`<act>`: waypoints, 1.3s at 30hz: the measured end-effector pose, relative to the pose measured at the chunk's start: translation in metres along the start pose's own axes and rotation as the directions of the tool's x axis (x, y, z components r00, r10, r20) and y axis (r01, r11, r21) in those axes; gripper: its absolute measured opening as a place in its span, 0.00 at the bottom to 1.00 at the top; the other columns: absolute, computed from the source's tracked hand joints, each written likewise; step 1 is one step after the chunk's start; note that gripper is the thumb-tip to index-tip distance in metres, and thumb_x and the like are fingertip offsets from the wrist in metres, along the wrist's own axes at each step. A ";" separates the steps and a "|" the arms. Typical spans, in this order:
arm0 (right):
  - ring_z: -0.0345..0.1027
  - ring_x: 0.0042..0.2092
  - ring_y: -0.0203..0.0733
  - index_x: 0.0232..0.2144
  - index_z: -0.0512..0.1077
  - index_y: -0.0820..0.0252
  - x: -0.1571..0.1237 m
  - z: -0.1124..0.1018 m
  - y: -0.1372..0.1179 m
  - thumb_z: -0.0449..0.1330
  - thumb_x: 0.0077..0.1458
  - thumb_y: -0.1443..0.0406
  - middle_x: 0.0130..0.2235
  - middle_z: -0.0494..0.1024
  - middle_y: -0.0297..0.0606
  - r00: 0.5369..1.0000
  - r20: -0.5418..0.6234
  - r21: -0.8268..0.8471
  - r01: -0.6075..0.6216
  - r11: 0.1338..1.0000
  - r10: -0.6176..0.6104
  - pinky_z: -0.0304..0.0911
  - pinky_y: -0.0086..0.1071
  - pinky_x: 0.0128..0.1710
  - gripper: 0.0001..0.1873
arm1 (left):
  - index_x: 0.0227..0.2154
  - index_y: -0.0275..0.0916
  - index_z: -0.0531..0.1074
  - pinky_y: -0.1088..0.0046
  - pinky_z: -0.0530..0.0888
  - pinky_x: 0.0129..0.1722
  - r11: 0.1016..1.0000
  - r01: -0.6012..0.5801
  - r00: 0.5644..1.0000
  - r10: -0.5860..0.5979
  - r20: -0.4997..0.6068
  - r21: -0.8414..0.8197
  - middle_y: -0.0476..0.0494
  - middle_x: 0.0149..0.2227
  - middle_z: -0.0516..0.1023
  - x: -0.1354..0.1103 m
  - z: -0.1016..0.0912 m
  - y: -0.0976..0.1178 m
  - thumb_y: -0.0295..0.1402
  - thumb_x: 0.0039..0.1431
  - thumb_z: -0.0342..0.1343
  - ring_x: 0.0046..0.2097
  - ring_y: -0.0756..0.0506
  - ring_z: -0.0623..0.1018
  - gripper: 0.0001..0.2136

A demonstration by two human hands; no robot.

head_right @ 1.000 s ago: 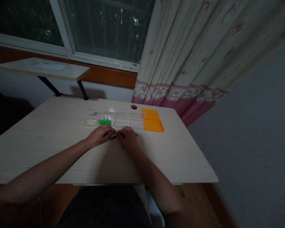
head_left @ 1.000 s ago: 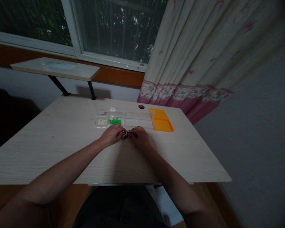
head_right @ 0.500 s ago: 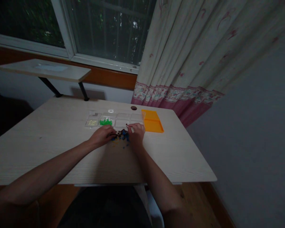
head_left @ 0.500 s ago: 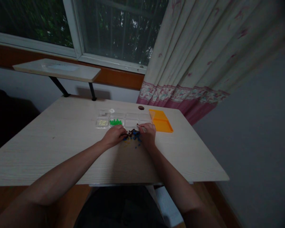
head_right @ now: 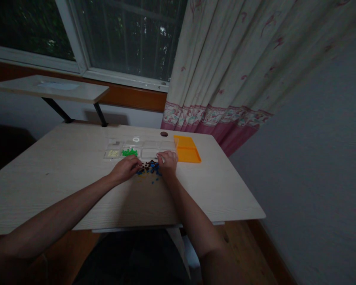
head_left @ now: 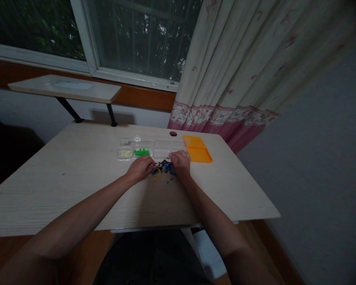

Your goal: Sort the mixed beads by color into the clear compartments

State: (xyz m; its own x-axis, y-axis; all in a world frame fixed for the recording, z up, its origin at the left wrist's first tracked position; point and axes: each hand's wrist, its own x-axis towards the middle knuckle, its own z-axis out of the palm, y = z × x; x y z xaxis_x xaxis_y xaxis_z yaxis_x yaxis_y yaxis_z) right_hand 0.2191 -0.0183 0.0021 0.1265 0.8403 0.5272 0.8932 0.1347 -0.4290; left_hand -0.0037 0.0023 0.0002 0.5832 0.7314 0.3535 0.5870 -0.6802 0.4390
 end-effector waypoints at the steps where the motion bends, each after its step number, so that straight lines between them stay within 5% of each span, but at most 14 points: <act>1: 0.61 0.46 0.43 0.38 0.79 0.56 -0.001 -0.001 -0.001 0.56 0.61 0.62 0.40 0.75 0.39 1.000 -0.009 -0.005 0.008 1.000 -0.008 0.51 0.37 0.51 0.11 | 0.36 0.39 0.75 0.68 0.70 0.42 1.000 0.001 1.000 -0.002 -0.006 -0.009 0.42 0.36 0.73 0.000 0.000 0.000 0.33 0.61 0.54 0.41 0.44 0.74 0.07; 4: 0.61 0.47 0.43 0.38 0.79 0.54 -0.004 -0.003 -0.007 0.56 0.61 0.61 0.41 0.76 0.38 0.996 -0.016 -0.005 0.083 0.997 -0.083 0.51 0.37 0.51 0.11 | 0.36 0.38 0.76 0.69 0.70 0.41 0.999 0.012 1.000 -0.013 -0.026 -0.039 0.43 0.35 0.73 0.000 0.001 -0.002 0.34 0.61 0.54 0.39 0.45 0.73 0.07; 9: 0.61 0.49 0.43 0.44 0.77 0.51 -0.013 -0.010 -0.022 0.57 0.62 0.60 0.42 0.77 0.37 0.935 0.160 0.022 0.317 0.948 -0.316 0.50 0.38 0.52 0.12 | 0.35 0.38 0.76 0.70 0.69 0.36 0.988 0.073 0.993 -0.085 -0.080 -0.134 0.44 0.33 0.72 0.001 0.002 -0.006 0.37 0.62 0.53 0.36 0.46 0.72 0.10; 16: 0.61 0.48 0.42 0.44 0.78 0.50 -0.018 -0.015 -0.037 0.56 0.62 0.58 0.42 0.77 0.37 0.881 0.289 0.019 0.385 0.923 -0.374 0.50 0.37 0.51 0.12 | 0.34 0.37 0.76 0.73 0.68 0.33 0.959 0.124 0.982 -0.155 -0.104 -0.253 0.45 0.32 0.72 0.001 -0.001 -0.002 0.38 0.62 0.53 0.34 0.48 0.71 0.10; 23: 0.62 0.47 0.41 0.40 0.79 0.52 -0.019 -0.011 -0.037 0.57 0.62 0.58 0.40 0.78 0.37 0.902 0.264 0.036 0.345 0.938 -0.342 0.50 0.36 0.51 0.11 | 0.33 0.37 0.75 0.73 0.66 0.31 0.963 0.090 0.990 -0.114 -0.080 -0.253 0.46 0.30 0.70 0.001 0.003 -0.002 0.38 0.62 0.52 0.31 0.49 0.70 0.11; 29: 0.63 0.47 0.42 0.37 0.79 0.53 -0.017 -0.011 -0.032 0.60 0.60 0.59 0.39 0.78 0.36 0.936 0.214 0.068 0.271 0.960 -0.279 0.50 0.37 0.50 0.08 | 0.35 0.37 0.74 0.70 0.69 0.39 0.984 0.052 0.991 -0.071 -0.109 -0.168 0.43 0.34 0.73 0.000 -0.005 -0.001 0.38 0.65 0.48 0.38 0.46 0.72 0.13; 34: 0.62 0.46 0.43 0.35 0.78 0.55 -0.010 -0.008 -0.013 0.61 0.59 0.58 0.39 0.77 0.37 0.993 0.028 0.029 0.117 0.993 -0.118 0.50 0.37 0.49 0.09 | 0.33 0.39 0.74 0.67 0.69 0.42 0.999 0.038 0.998 -0.037 -0.056 0.018 0.43 0.34 0.74 -0.001 -0.018 -0.002 0.39 0.64 0.51 0.40 0.44 0.73 0.11; 39: 0.61 0.45 0.43 0.33 0.78 0.55 0.000 -0.002 0.005 0.61 0.58 0.58 0.38 0.76 0.38 0.991 -0.130 -0.033 -0.020 0.999 0.016 0.49 0.36 0.47 0.09 | 0.34 0.40 0.73 0.66 0.68 0.43 0.986 -0.001 1.000 0.001 0.002 0.166 0.42 0.35 0.73 -0.003 -0.020 -0.001 0.41 0.58 0.59 0.42 0.41 0.73 0.10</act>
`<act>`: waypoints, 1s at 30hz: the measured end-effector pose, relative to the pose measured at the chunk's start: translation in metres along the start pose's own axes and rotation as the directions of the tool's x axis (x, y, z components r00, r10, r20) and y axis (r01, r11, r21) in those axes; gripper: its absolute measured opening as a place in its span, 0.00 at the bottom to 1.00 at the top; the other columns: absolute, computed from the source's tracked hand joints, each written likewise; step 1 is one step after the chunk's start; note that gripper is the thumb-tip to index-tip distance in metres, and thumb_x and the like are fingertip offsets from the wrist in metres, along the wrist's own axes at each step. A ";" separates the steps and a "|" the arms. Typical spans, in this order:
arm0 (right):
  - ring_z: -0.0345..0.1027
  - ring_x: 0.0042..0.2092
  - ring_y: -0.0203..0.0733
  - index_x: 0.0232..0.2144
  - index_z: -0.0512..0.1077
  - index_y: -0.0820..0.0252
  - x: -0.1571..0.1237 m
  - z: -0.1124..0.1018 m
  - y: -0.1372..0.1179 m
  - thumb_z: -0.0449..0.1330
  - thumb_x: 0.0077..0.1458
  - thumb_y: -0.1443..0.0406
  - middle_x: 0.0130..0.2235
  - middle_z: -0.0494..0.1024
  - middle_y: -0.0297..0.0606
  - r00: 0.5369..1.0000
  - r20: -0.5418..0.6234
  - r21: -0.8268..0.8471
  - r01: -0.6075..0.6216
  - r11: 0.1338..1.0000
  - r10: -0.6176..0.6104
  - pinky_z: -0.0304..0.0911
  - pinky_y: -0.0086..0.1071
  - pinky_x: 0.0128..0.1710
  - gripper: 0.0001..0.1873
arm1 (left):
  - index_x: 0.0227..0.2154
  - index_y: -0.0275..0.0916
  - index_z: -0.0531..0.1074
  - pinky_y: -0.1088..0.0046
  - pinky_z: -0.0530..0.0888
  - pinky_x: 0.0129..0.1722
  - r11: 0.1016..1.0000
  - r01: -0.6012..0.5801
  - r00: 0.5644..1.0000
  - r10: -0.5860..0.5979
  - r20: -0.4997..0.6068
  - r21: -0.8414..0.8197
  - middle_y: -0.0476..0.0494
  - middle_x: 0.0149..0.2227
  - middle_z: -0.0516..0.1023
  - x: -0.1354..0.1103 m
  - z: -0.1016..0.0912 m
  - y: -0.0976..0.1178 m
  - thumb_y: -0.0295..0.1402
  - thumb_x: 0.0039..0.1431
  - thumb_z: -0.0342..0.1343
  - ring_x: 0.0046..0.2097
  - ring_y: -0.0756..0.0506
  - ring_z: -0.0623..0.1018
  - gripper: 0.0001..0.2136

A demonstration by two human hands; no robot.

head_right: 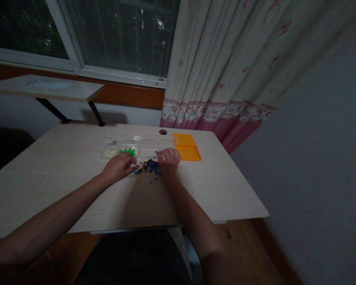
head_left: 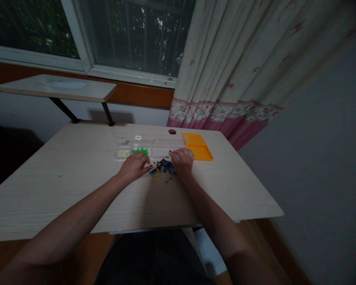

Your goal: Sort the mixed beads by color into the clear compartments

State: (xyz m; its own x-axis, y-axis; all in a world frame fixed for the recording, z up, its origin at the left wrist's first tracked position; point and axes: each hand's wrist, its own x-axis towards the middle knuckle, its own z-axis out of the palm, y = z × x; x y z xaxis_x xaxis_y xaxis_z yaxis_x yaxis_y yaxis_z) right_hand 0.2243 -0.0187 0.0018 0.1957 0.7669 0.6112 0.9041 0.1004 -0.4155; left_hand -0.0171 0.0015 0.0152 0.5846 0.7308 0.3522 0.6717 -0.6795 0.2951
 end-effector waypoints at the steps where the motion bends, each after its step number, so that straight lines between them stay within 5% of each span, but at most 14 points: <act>1: 0.61 0.45 0.43 0.32 0.78 0.55 0.001 0.002 0.001 0.61 0.58 0.58 0.39 0.76 0.38 1.000 -0.013 -0.019 -0.017 1.000 0.016 0.49 0.36 0.46 0.09 | 0.34 0.40 0.73 0.66 0.68 0.43 1.000 -0.008 1.000 0.008 0.011 0.016 0.42 0.36 0.73 -0.001 0.001 0.000 0.41 0.58 0.59 0.42 0.41 0.73 0.10; 15: 0.61 0.44 0.42 0.32 0.78 0.53 -0.003 0.014 0.003 0.61 0.59 0.57 0.36 0.77 0.34 0.998 -0.040 -0.056 0.055 0.997 -0.057 0.47 0.38 0.47 0.09 | 0.32 0.38 0.72 0.67 0.68 0.40 1.000 -0.003 1.000 0.003 0.009 -0.012 0.42 0.34 0.72 -0.001 0.010 0.003 0.36 0.61 0.55 0.39 0.43 0.72 0.07; 23: 0.62 0.43 0.42 0.33 0.78 0.54 -0.003 0.012 0.001 0.61 0.59 0.62 0.35 0.77 0.35 0.992 -0.043 0.028 0.121 0.992 -0.119 0.50 0.37 0.47 0.06 | 0.32 0.38 0.72 0.70 0.68 0.37 0.972 0.111 0.991 -0.124 -0.046 -0.209 0.44 0.32 0.75 0.000 0.005 0.007 0.40 0.61 0.54 0.36 0.45 0.73 0.10; 30: 0.63 0.46 0.43 0.39 0.78 0.51 -0.009 0.001 -0.018 0.59 0.61 0.60 0.38 0.78 0.36 0.943 0.128 0.114 0.295 0.949 -0.308 0.51 0.38 0.49 0.08 | 0.32 0.38 0.73 0.75 0.66 0.29 0.882 0.233 0.959 -0.278 -0.054 -0.410 0.50 0.26 0.75 0.001 0.003 0.010 0.41 0.59 0.55 0.27 0.49 0.72 0.11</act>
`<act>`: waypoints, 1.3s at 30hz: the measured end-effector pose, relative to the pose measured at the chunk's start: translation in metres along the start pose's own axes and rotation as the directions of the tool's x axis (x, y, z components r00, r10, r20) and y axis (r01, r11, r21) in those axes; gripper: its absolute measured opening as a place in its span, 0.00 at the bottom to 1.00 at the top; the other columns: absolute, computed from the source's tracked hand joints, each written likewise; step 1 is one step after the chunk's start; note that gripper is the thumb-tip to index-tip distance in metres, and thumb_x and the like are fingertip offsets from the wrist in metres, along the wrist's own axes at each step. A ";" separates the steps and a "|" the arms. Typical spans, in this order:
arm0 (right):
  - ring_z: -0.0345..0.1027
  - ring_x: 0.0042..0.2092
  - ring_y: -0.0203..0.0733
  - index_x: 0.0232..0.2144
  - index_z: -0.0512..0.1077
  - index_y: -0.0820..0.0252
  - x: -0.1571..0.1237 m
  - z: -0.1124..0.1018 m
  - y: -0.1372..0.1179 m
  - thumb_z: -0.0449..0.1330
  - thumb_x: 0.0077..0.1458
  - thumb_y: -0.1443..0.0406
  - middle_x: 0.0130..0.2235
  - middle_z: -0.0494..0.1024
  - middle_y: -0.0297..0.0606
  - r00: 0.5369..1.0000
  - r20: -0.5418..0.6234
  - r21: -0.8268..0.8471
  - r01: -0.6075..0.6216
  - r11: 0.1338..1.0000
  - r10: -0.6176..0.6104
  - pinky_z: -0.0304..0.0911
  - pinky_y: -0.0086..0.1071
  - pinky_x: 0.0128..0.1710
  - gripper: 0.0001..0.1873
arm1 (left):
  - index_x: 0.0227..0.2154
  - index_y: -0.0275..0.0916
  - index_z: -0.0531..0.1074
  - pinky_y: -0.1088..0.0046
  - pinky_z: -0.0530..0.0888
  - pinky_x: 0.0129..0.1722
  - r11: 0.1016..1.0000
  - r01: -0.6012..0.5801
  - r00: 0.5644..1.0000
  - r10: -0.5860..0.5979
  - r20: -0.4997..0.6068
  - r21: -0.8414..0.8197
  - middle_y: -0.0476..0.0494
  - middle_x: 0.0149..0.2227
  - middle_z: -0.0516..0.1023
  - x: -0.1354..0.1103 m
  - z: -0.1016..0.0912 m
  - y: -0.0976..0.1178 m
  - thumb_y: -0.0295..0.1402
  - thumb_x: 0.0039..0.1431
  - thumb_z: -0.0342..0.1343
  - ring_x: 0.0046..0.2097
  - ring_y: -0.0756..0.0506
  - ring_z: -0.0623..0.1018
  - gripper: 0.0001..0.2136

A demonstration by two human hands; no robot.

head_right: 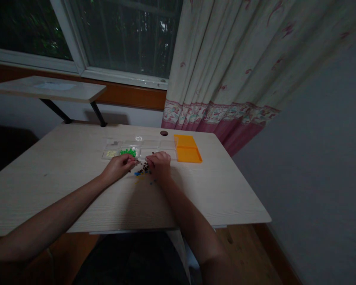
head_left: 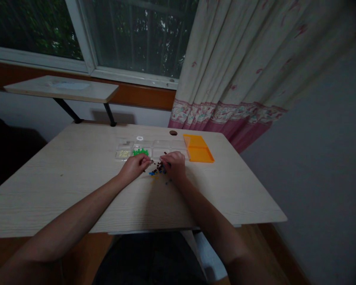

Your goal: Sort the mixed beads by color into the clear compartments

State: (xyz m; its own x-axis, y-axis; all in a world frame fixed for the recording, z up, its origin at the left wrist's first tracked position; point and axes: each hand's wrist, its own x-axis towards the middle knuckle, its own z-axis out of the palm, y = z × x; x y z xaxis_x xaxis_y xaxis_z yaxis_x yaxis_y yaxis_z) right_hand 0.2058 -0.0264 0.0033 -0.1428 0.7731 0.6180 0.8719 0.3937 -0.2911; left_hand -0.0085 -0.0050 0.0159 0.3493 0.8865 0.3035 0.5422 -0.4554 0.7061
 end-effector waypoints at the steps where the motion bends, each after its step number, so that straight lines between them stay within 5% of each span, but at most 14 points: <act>1: 0.63 0.46 0.43 0.40 0.78 0.51 0.000 -0.001 -0.004 0.59 0.60 0.60 0.38 0.78 0.36 0.999 0.044 0.003 0.024 1.000 -0.025 0.51 0.38 0.49 0.09 | 0.32 0.38 0.73 0.75 0.66 0.29 1.000 -0.006 1.000 0.006 0.000 -0.018 0.50 0.26 0.75 0.000 0.000 0.000 0.40 0.60 0.55 0.27 0.49 0.72 0.10; 6: 0.62 0.48 0.45 0.44 0.77 0.52 0.000 -0.003 -0.014 0.58 0.61 0.60 0.39 0.77 0.38 0.983 0.157 0.007 0.092 0.996 -0.092 0.51 0.39 0.51 0.12 | 0.35 0.39 0.75 0.76 0.67 0.29 0.996 -0.086 0.994 0.087 0.062 -0.023 0.49 0.29 0.76 0.000 0.000 0.003 0.38 0.61 0.54 0.29 0.50 0.73 0.09; 16: 0.63 0.47 0.43 0.36 0.79 0.53 0.001 -0.006 -0.016 0.59 0.60 0.60 0.37 0.78 0.36 0.985 0.157 0.052 0.069 0.996 -0.076 0.51 0.37 0.51 0.09 | 0.40 0.39 0.75 0.72 0.71 0.39 0.983 -0.168 0.985 0.165 0.047 0.077 0.45 0.37 0.79 0.001 -0.003 0.002 0.35 0.63 0.49 0.38 0.47 0.77 0.10; 20: 0.63 0.45 0.43 0.34 0.79 0.53 0.003 -0.004 -0.001 0.60 0.60 0.61 0.36 0.77 0.36 0.996 -0.040 0.011 -0.079 0.997 0.079 0.51 0.38 0.50 0.07 | 0.40 0.40 0.74 0.68 0.70 0.46 0.937 -0.267 0.963 0.253 0.091 0.226 0.42 0.39 0.78 0.004 -0.017 -0.003 0.40 0.65 0.48 0.44 0.43 0.76 0.13; 23: 0.62 0.45 0.44 0.33 0.79 0.54 0.003 -0.004 0.015 0.60 0.59 0.62 0.38 0.76 0.38 0.938 -0.244 -0.014 -0.258 0.966 0.247 0.50 0.39 0.49 0.07 | 0.32 0.41 0.74 0.69 0.69 0.41 0.874 -0.353 0.929 0.284 0.238 0.335 0.42 0.34 0.77 0.006 -0.031 -0.007 0.46 0.65 0.47 0.39 0.43 0.75 0.17; 26: 0.61 0.45 0.45 0.32 0.79 0.55 0.002 -0.003 0.024 0.60 0.58 0.62 0.39 0.75 0.39 0.903 -0.313 -0.019 -0.317 0.948 0.295 0.50 0.40 0.48 0.07 | 0.24 0.40 0.69 0.72 0.66 0.35 0.852 -0.377 0.906 0.258 0.336 0.363 0.45 0.27 0.73 0.006 -0.037 -0.012 0.53 0.61 0.50 0.33 0.44 0.74 0.21; 39: 0.62 0.46 0.43 0.42 0.78 0.52 0.000 0.014 0.030 0.59 0.60 0.63 0.40 0.76 0.38 0.973 -0.123 -0.091 -0.205 0.975 0.193 0.50 0.39 0.50 0.10 | 0.28 0.41 0.72 0.69 0.66 0.35 0.848 -0.300 0.927 0.151 0.343 0.436 0.40 0.29 0.77 -0.001 -0.008 -0.015 0.50 0.64 0.44 0.33 0.42 0.76 0.20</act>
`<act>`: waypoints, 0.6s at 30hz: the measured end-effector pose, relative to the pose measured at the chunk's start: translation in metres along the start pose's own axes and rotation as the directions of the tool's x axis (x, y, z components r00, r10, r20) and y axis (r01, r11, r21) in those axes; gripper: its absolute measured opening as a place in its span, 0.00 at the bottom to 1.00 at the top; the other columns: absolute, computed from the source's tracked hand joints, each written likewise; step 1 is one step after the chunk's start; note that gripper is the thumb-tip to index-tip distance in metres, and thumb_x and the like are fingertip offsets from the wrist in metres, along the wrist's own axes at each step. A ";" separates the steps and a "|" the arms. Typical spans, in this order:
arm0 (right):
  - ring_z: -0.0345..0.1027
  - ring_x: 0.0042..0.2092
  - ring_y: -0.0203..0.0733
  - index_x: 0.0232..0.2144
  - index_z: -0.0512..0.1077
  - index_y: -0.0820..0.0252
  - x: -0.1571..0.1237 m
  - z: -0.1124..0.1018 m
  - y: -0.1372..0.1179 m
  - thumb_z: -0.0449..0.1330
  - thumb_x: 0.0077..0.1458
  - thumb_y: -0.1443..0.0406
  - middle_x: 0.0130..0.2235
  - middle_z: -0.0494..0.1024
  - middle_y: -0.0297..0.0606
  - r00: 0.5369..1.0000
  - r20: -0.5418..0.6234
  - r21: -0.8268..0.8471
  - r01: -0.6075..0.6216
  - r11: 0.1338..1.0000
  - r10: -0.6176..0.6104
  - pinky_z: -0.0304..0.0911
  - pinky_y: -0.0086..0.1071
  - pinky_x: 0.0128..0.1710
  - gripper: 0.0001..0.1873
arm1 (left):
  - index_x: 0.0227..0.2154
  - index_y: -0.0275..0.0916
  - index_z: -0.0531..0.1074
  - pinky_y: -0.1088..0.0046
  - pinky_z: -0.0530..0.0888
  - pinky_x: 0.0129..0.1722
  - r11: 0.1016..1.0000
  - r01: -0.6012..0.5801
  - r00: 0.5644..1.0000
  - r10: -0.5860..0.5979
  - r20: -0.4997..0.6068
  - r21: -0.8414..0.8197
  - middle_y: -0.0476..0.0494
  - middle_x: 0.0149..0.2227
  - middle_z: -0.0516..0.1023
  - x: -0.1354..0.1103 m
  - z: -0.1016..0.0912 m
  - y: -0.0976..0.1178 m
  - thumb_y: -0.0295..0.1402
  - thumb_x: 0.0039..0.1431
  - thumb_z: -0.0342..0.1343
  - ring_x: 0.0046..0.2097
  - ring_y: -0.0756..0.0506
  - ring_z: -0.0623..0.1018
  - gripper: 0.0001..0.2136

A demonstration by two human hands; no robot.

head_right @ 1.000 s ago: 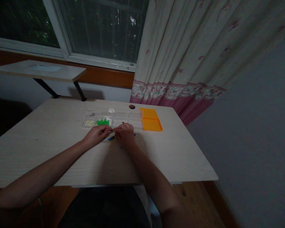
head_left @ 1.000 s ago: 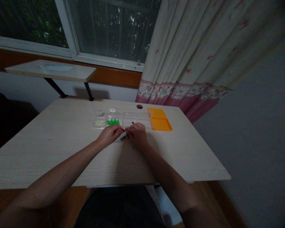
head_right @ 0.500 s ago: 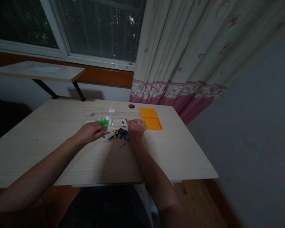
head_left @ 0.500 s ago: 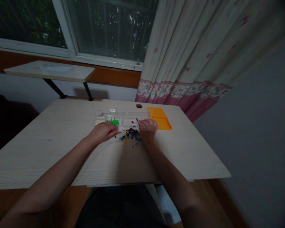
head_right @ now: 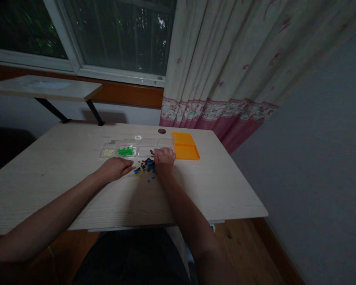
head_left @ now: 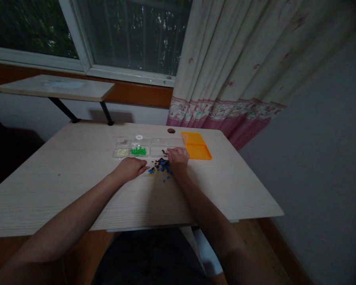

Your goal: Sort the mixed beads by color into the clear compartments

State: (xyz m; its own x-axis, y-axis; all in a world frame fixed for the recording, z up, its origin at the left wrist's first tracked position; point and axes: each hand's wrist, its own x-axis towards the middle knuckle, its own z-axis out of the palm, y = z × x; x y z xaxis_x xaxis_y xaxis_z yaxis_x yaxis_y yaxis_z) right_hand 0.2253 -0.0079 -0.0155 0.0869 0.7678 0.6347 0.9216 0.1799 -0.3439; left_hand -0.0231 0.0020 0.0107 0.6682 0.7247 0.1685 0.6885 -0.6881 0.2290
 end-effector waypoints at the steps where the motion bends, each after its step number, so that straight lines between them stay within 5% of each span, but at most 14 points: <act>1: 0.61 0.46 0.44 0.42 0.78 0.53 0.000 0.000 0.000 0.58 0.61 0.63 0.40 0.76 0.38 1.000 0.004 0.002 0.000 1.000 0.000 0.50 0.39 0.49 0.10 | 0.28 0.41 0.71 0.69 0.65 0.34 1.000 0.012 1.000 -0.012 -0.006 0.010 0.40 0.29 0.77 0.000 0.000 0.000 0.50 0.64 0.44 0.33 0.42 0.76 0.20; 8: 0.61 0.45 0.43 0.40 0.78 0.54 0.000 0.000 0.000 0.56 0.62 0.61 0.38 0.77 0.38 1.000 -0.011 0.038 -0.012 0.999 0.012 0.50 0.38 0.49 0.11 | 0.23 0.41 0.69 0.71 0.62 0.29 0.996 0.086 0.996 -0.086 -0.037 0.003 0.43 0.24 0.74 0.001 0.000 0.000 0.54 0.61 0.46 0.28 0.44 0.74 0.22; 18: 0.62 0.45 0.43 0.40 0.78 0.55 -0.001 -0.006 -0.008 0.56 0.62 0.63 0.38 0.77 0.38 1.000 0.007 0.039 0.015 0.999 -0.016 0.51 0.38 0.50 0.10 | 0.31 0.41 0.72 0.70 0.65 0.32 0.991 0.068 0.998 -0.067 -0.018 0.111 0.40 0.27 0.77 0.002 0.002 0.008 0.47 0.66 0.41 0.31 0.42 0.76 0.19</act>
State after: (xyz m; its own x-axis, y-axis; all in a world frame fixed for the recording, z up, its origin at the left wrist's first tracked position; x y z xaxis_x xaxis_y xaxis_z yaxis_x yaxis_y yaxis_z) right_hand 0.2206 -0.0140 -0.0094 0.0699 0.7690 0.6355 0.9073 0.2158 -0.3609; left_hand -0.0158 -0.0020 0.0109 0.6154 0.7695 0.1704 0.7597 -0.6368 0.1320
